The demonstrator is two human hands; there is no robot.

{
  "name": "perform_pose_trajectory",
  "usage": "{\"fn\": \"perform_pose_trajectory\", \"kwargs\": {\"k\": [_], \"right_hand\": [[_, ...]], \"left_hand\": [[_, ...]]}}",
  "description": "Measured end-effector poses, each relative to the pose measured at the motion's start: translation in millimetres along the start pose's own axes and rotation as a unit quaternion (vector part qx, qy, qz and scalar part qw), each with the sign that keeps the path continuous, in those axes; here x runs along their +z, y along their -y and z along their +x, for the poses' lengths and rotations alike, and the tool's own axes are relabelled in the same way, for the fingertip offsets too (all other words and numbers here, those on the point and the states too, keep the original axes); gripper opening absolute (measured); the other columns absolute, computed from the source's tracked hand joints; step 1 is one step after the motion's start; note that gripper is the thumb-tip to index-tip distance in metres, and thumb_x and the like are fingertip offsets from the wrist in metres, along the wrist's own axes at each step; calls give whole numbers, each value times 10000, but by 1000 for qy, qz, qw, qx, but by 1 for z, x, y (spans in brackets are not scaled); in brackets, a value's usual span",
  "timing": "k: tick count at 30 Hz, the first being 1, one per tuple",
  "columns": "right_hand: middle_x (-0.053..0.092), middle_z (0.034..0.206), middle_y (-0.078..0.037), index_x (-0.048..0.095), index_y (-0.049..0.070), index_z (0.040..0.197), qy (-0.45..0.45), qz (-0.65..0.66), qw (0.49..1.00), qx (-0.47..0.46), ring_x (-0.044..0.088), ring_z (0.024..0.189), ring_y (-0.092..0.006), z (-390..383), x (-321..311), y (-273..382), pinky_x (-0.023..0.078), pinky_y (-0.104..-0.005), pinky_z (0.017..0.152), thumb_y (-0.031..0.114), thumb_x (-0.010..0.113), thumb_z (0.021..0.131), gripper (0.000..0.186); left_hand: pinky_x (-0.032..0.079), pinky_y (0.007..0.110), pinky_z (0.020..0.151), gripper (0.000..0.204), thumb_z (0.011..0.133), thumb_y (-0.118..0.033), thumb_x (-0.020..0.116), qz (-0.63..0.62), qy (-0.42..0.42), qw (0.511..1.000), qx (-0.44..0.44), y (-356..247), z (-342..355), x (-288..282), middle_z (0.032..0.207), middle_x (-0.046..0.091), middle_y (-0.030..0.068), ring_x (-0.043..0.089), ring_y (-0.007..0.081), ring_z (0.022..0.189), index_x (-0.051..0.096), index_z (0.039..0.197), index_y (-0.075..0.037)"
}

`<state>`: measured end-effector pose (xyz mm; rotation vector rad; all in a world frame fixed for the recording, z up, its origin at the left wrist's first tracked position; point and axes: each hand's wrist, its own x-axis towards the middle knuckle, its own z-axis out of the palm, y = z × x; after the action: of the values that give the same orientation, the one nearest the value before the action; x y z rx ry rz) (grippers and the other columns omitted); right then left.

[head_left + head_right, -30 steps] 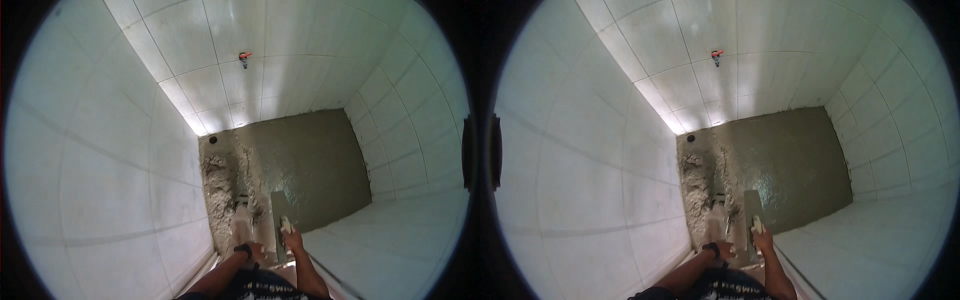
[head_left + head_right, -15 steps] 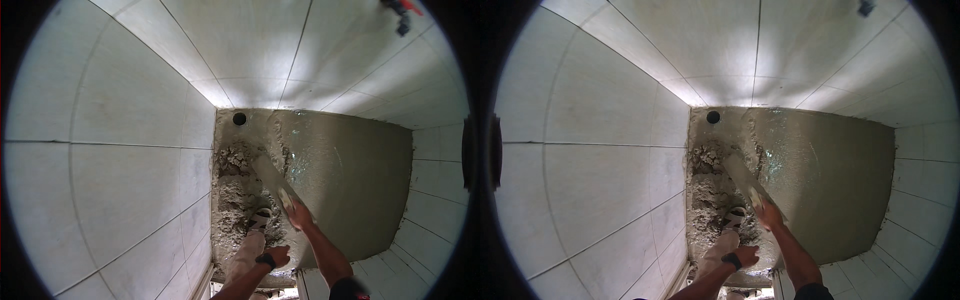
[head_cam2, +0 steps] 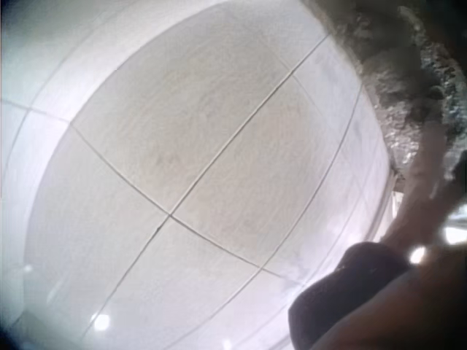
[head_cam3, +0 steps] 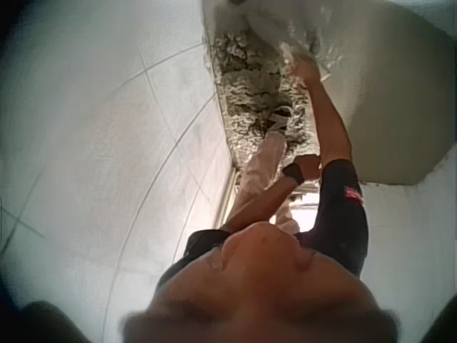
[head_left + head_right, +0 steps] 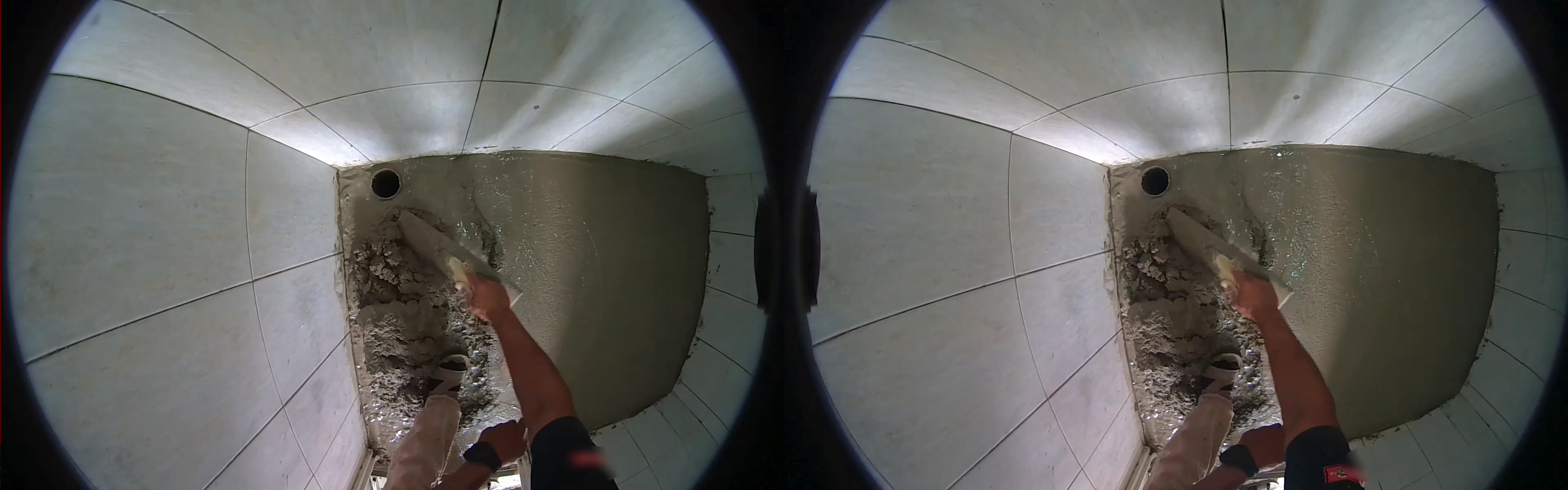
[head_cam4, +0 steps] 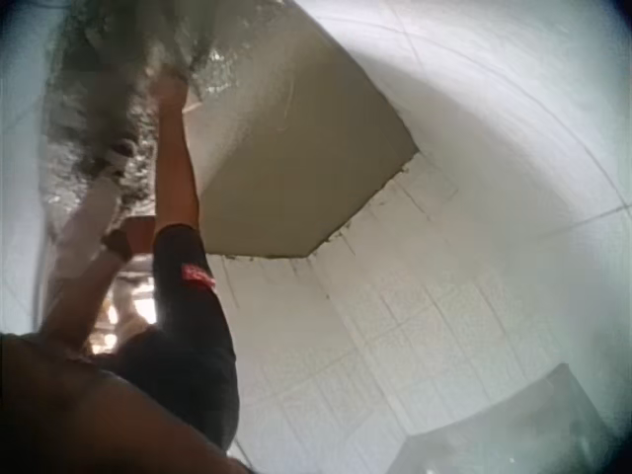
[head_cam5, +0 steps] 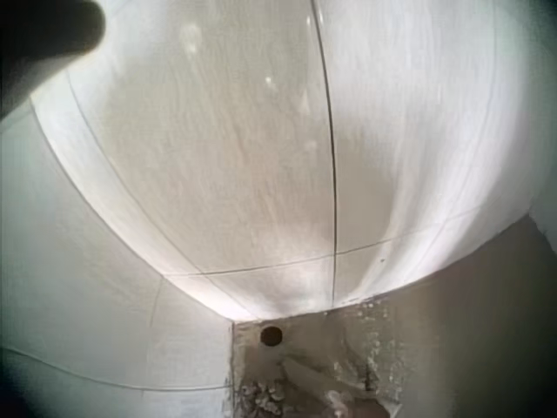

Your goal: Smoothing and leveling wet concrete or screed on a bathroom floor using a trowel.

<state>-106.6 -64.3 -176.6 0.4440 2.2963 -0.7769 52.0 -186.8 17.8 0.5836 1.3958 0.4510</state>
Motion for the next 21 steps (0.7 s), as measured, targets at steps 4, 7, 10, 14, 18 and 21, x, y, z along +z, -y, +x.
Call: {"fn": "perform_pose_trajectory", "kwargs": {"k": [4, 7, 10, 14, 18, 21], "right_hand": [[656, 988, -198, 410, 199, 1407, -44, -23, 998, -42, 636, 911, -386, 17, -6, -31, 510, -470, 790, 348, 526, 908, 533], [651, 1027, -213, 405, 185, 1418, -43, 11, 999, -24, 632, 931, -396, 24, -8, -29, 503, -476, 809, 419, 505, 929, 551], [634, 1112, -229, 395, 166, 1431, 5, 47, 998, 40, 625, 990, -403, 20, -15, -20, 492, -468, 852, 522, 452, 946, 604], [620, 1130, -263, 417, 137, 1419, -87, 149, 985, 25, 616, 1030, -416, 34, -3, -31, 486, -448, 879, 563, 454, 933, 648], [612, 1133, -282, 446, 114, 1396, -97, 156, 982, 48, 607, 1047, -427, 37, -8, -32, 481, -450, 887, 561, 460, 930, 646], [638, 1043, -265, 453, 101, 1382, -90, 140, 986, 23, 621, 964, -433, 13, -3, -43, 487, -477, 851, 478, 491, 932, 588]], "left_hand": [[512, 501, 795, 440, 904, -396, 491, -3, -22, 1000, -9, 7, 7, -3, 1076, 630, 201, 631, 372, 981, 529, 1158, -39], [508, 496, 806, 462, 899, -375, 507, -4, -50, 999, 3, 12, 11, 0, 1082, 628, 202, 632, 367, 980, 488, 1221, -46], [519, 500, 767, 354, 865, -225, 521, -45, -71, 996, 13, 6, 11, 0, 983, 642, 222, 644, 384, 913, 491, 1154, -22], [521, 494, 768, 402, 862, -215, 511, -46, -41, 998, 19, 8, 24, 11, 978, 645, 238, 652, 384, 899, 481, 1204, -5], [521, 497, 772, 397, 867, -214, 496, -26, -13, 999, 14, -8, 6, -20, 978, 644, 239, 651, 387, 903, 486, 1203, -4], [521, 502, 768, 378, 865, -213, 495, -44, -30, 998, 38, -16, 9, -14, 967, 644, 234, 651, 391, 897, 493, 1184, -10]]}}
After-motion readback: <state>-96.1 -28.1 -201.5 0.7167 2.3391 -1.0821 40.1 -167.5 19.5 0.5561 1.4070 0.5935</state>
